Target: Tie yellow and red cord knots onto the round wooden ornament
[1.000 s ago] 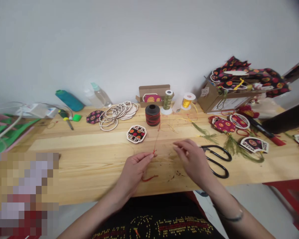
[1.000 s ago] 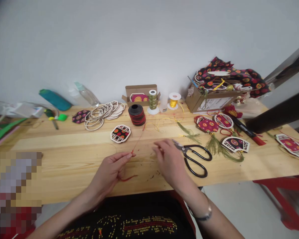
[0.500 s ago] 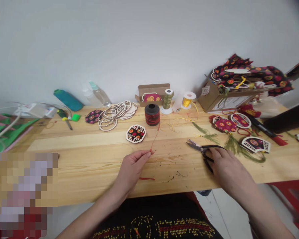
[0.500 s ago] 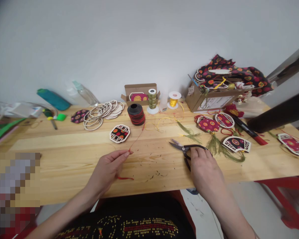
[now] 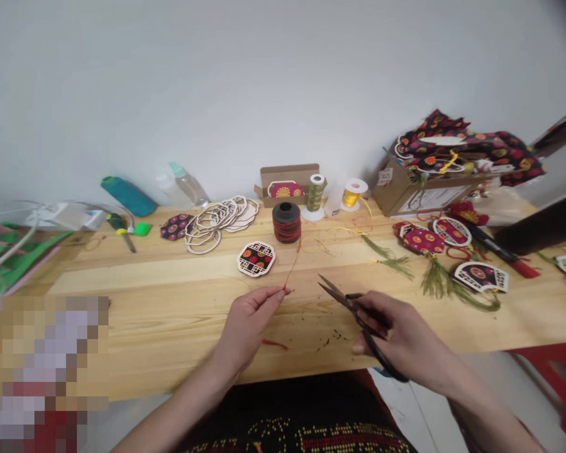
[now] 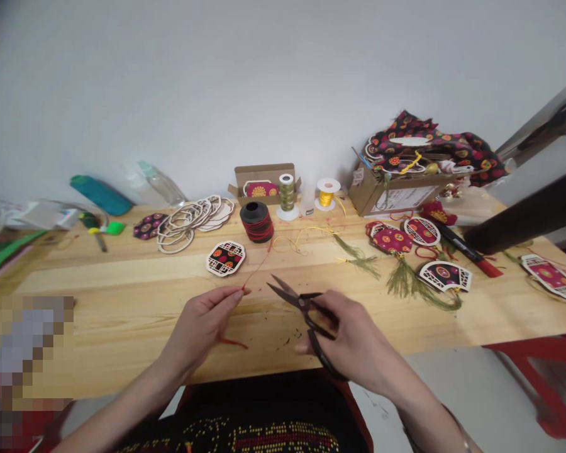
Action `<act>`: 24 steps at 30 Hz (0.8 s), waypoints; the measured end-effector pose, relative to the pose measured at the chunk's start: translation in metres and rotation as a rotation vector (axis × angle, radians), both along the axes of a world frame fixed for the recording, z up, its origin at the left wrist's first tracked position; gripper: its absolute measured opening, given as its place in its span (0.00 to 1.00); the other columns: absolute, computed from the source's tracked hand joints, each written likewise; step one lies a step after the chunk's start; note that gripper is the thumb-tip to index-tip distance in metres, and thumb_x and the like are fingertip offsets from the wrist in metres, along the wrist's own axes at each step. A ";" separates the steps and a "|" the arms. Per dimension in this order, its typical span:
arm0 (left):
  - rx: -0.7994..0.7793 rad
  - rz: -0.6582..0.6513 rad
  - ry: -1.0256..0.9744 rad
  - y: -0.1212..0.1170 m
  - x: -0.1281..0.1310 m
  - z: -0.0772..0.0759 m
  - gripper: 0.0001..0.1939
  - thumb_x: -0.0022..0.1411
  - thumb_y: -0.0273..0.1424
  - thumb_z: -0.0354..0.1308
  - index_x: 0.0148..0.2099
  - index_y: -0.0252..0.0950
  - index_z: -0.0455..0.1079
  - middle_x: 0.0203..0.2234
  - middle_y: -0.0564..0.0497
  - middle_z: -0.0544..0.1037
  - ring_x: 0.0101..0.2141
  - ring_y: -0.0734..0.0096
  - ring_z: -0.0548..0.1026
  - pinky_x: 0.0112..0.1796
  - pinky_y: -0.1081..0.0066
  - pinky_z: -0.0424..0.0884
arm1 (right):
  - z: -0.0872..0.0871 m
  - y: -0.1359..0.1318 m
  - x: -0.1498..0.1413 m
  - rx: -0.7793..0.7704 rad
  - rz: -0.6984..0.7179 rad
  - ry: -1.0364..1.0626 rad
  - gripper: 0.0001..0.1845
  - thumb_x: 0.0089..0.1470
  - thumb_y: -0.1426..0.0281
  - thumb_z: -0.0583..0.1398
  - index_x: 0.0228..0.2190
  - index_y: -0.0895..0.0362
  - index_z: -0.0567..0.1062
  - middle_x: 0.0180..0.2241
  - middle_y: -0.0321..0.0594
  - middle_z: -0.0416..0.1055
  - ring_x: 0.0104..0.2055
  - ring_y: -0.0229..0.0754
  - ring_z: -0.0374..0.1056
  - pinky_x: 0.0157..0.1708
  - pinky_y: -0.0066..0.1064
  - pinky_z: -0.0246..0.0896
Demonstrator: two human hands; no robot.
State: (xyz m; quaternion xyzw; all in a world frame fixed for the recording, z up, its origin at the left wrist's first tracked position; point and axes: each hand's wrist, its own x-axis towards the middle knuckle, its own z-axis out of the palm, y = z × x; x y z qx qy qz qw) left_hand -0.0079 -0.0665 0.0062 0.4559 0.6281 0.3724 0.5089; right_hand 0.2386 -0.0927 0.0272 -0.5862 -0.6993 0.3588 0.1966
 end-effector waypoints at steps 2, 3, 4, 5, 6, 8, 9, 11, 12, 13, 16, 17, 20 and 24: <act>0.005 -0.005 0.010 -0.001 0.000 0.002 0.09 0.54 0.35 0.61 0.36 0.40 0.79 0.38 0.49 0.82 0.40 0.65 0.77 0.45 0.68 0.69 | 0.007 0.006 -0.012 -0.082 0.109 0.098 0.14 0.45 0.60 0.64 0.29 0.57 0.70 0.25 0.35 0.64 0.26 0.36 0.58 0.24 0.26 0.53; 0.005 -0.006 0.009 -0.001 -0.001 0.003 0.09 0.54 0.35 0.61 0.36 0.40 0.79 0.38 0.49 0.82 0.40 0.65 0.77 0.45 0.68 0.69 | 0.009 0.009 -0.017 -0.112 0.164 0.131 0.14 0.47 0.59 0.63 0.28 0.57 0.70 0.24 0.34 0.63 0.26 0.35 0.56 0.23 0.26 0.51; 0.004 -0.006 0.007 -0.002 -0.001 0.005 0.09 0.54 0.35 0.61 0.36 0.40 0.79 0.38 0.49 0.82 0.40 0.65 0.77 0.44 0.68 0.69 | 0.011 0.012 -0.019 -0.141 0.214 0.155 0.15 0.49 0.58 0.61 0.26 0.58 0.69 0.23 0.34 0.62 0.25 0.34 0.54 0.23 0.26 0.48; 0.005 -0.006 0.005 -0.003 -0.002 0.006 0.09 0.54 0.35 0.60 0.37 0.41 0.79 0.38 0.49 0.82 0.40 0.65 0.77 0.44 0.69 0.69 | 0.012 0.015 -0.021 -0.173 0.256 0.176 0.17 0.51 0.57 0.60 0.24 0.58 0.69 0.22 0.33 0.60 0.24 0.33 0.52 0.22 0.26 0.46; 0.008 -0.009 0.008 -0.004 -0.003 0.007 0.09 0.54 0.35 0.60 0.37 0.41 0.79 0.38 0.50 0.82 0.40 0.65 0.77 0.44 0.69 0.69 | 0.012 0.018 -0.023 -0.207 0.291 0.196 0.19 0.52 0.56 0.59 0.22 0.58 0.68 0.20 0.32 0.59 0.23 0.32 0.51 0.20 0.26 0.44; 0.020 -0.024 0.022 -0.005 -0.003 0.009 0.09 0.55 0.34 0.60 0.37 0.41 0.79 0.37 0.50 0.82 0.39 0.66 0.77 0.43 0.69 0.69 | 0.012 0.021 -0.025 -0.257 0.320 0.241 0.22 0.53 0.53 0.57 0.20 0.58 0.68 0.18 0.31 0.56 0.21 0.31 0.48 0.19 0.26 0.41; 0.029 -0.037 0.028 -0.005 -0.003 0.010 0.08 0.55 0.34 0.60 0.36 0.41 0.79 0.37 0.50 0.82 0.39 0.66 0.77 0.44 0.69 0.69 | 0.011 0.022 -0.026 -0.271 0.318 0.270 0.23 0.53 0.52 0.57 0.20 0.58 0.68 0.17 0.31 0.56 0.20 0.30 0.47 0.18 0.26 0.41; 0.042 -0.063 0.032 -0.006 -0.002 0.011 0.08 0.55 0.34 0.60 0.37 0.41 0.80 0.37 0.50 0.82 0.39 0.66 0.78 0.44 0.69 0.69 | 0.010 0.023 -0.028 -0.288 0.304 0.336 0.25 0.52 0.49 0.56 0.20 0.58 0.70 0.16 0.31 0.57 0.18 0.30 0.47 0.17 0.25 0.41; 0.047 -0.079 0.032 -0.006 -0.002 0.011 0.09 0.56 0.34 0.60 0.37 0.41 0.80 0.37 0.50 0.82 0.39 0.66 0.78 0.44 0.69 0.69 | 0.009 0.023 -0.029 -0.297 0.297 0.362 0.26 0.52 0.48 0.56 0.20 0.58 0.70 0.16 0.31 0.57 0.17 0.30 0.48 0.16 0.25 0.42; 0.052 -0.093 0.033 -0.007 -0.001 0.011 0.09 0.56 0.34 0.60 0.38 0.41 0.80 0.38 0.50 0.82 0.40 0.66 0.77 0.44 0.69 0.69 | 0.009 0.024 -0.031 -0.310 0.292 0.375 0.26 0.52 0.47 0.55 0.21 0.58 0.70 0.16 0.31 0.58 0.17 0.30 0.49 0.16 0.25 0.43; 0.057 -0.118 0.044 -0.007 0.001 0.010 0.09 0.56 0.34 0.59 0.39 0.41 0.79 0.38 0.50 0.82 0.40 0.66 0.77 0.44 0.69 0.70 | 0.007 0.027 -0.034 -0.360 0.328 0.340 0.30 0.52 0.44 0.52 0.22 0.58 0.71 0.16 0.32 0.59 0.17 0.30 0.53 0.16 0.25 0.47; 0.058 -0.119 0.046 -0.007 0.001 0.010 0.10 0.56 0.34 0.59 0.39 0.41 0.79 0.39 0.50 0.82 0.40 0.66 0.77 0.44 0.69 0.70 | 0.006 0.028 -0.034 -0.369 0.347 0.316 0.31 0.53 0.44 0.51 0.23 0.59 0.71 0.16 0.32 0.59 0.17 0.31 0.53 0.16 0.25 0.47; 0.059 -0.128 0.054 -0.007 0.000 0.010 0.10 0.56 0.34 0.59 0.39 0.41 0.79 0.39 0.49 0.82 0.40 0.66 0.77 0.44 0.69 0.70 | 0.003 0.032 -0.035 -0.362 0.384 0.272 0.31 0.55 0.45 0.49 0.24 0.59 0.71 0.16 0.33 0.59 0.17 0.30 0.53 0.16 0.24 0.47; 0.058 -0.138 0.063 -0.007 -0.002 0.009 0.11 0.57 0.35 0.59 0.40 0.40 0.79 0.39 0.49 0.82 0.41 0.66 0.77 0.44 0.69 0.69 | -0.003 0.034 -0.035 -0.374 0.403 0.298 0.29 0.55 0.46 0.51 0.24 0.60 0.70 0.16 0.31 0.57 0.17 0.30 0.52 0.15 0.23 0.45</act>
